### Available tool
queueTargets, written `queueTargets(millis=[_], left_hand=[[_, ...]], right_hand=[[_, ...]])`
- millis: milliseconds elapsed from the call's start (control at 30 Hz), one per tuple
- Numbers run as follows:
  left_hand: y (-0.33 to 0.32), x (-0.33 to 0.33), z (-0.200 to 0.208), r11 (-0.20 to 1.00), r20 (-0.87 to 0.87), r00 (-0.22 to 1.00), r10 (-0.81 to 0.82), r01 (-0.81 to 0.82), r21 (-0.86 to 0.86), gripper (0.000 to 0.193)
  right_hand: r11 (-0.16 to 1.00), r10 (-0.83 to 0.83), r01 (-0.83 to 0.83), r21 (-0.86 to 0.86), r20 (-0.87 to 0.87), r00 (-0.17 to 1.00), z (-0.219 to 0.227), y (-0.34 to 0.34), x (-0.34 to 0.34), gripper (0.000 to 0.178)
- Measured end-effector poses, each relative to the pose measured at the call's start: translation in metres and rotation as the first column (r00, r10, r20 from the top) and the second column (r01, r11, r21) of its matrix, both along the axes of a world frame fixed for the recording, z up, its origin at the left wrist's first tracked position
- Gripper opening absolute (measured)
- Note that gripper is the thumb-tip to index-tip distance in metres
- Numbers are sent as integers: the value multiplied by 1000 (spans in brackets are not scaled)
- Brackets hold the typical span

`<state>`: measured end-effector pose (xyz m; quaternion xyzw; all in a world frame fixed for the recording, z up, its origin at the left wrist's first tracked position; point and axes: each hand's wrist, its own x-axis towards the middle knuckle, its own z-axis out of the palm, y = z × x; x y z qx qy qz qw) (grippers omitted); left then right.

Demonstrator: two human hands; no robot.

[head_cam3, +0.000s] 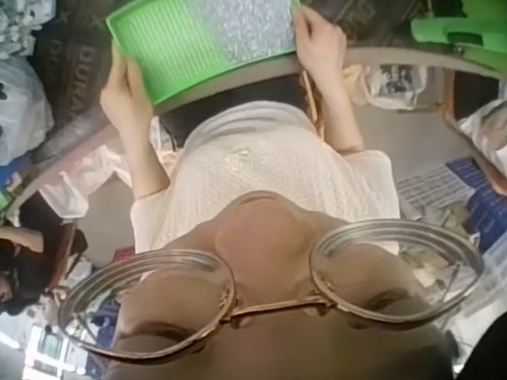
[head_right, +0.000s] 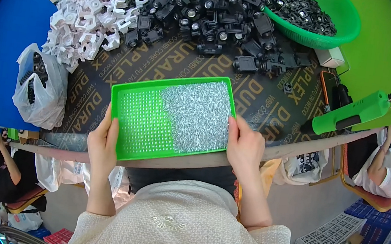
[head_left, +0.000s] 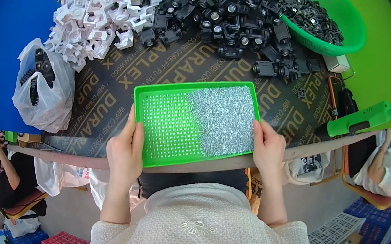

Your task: Assembling small electronic cooling fans into plastic housings using an electric screwdriver.

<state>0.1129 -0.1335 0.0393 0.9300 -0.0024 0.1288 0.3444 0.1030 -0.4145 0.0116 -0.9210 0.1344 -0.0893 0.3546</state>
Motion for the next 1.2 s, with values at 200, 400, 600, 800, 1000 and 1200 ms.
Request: queueTargets(millis=[200,400,600,800,1000,1200], left_hand=[[-6,-7,10,999,53,998,29,-30,15,41],[-11,14,11,999,-75,997,24,-22,24,41],[-9,2,-3,996,-126,989,83,-80,26,41],[-10,7,-5,995,-154,986,62,-74,-73,41],[-15,7,-9,991,-106,993,46,-59,-124,41],[-44,24,-6,986,-152,984,-93,69,-153,43]], right_hand=[[1000,-11,11,3,92,996,1,-3,8,24],[997,-5,7,-72,30,1000,3,-10,24,30],[999,-22,19,35,71,997,-9,-10,18,32],[976,-55,-11,219,292,955,-11,-9,17,30],[850,-267,-33,526,485,833,-24,-17,5,18],[914,-269,-75,399,734,624,-33,-20,2,18]])
